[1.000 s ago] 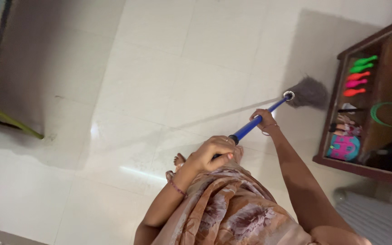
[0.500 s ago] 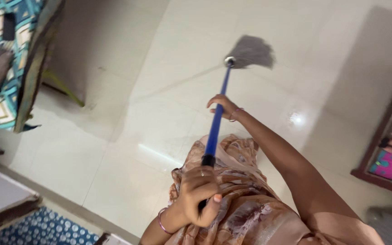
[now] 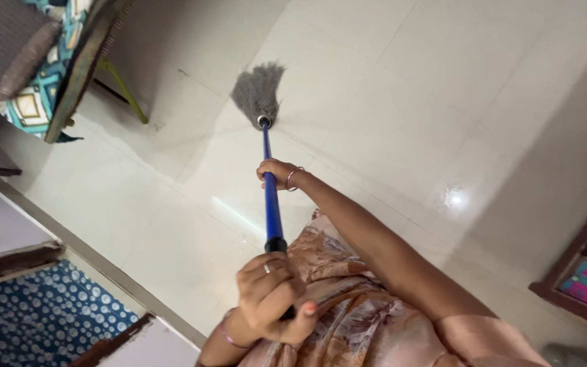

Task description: The person wrings a mop by hand over a bucket, mops a floor, and moves a portable air cooler to mop underneath it.

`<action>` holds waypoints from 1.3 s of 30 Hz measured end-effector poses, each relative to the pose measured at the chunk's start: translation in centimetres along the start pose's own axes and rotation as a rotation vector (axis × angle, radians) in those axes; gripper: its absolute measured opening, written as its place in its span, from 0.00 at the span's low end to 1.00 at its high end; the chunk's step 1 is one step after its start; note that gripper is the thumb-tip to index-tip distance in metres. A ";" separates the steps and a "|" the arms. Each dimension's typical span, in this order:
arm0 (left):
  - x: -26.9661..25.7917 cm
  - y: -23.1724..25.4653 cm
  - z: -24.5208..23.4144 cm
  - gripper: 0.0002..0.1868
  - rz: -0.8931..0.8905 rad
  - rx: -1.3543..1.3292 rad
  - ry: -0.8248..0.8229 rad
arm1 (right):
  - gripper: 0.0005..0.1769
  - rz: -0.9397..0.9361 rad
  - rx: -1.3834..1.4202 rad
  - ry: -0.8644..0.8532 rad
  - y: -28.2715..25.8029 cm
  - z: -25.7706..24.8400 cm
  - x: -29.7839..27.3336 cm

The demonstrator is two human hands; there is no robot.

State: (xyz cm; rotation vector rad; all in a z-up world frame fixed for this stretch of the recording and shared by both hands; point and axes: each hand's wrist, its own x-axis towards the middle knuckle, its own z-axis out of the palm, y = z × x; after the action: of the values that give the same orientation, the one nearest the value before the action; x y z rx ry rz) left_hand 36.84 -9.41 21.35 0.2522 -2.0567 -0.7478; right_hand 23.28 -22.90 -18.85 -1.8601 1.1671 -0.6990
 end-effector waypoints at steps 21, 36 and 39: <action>-10.3 3.8 16.3 0.25 0.083 -0.788 -0.169 | 0.07 0.512 -0.257 0.905 1.0 0.1 -47.3; -14.4 4.3 12.7 0.29 -0.217 -0.914 -0.685 | 0.06 0.692 1.319 1.339 -4.3 6.9 -52.5; -14.8 1.9 7.8 0.29 -0.152 -0.832 -0.657 | 0.05 0.669 -0.363 0.891 -4.5 8.1 -46.6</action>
State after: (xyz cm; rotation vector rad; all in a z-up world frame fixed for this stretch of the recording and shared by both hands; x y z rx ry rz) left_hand 39.14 1.90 9.12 -0.3628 -2.1019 -1.8859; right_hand 12.25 23.26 -20.69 -1.2418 2.4663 -0.9823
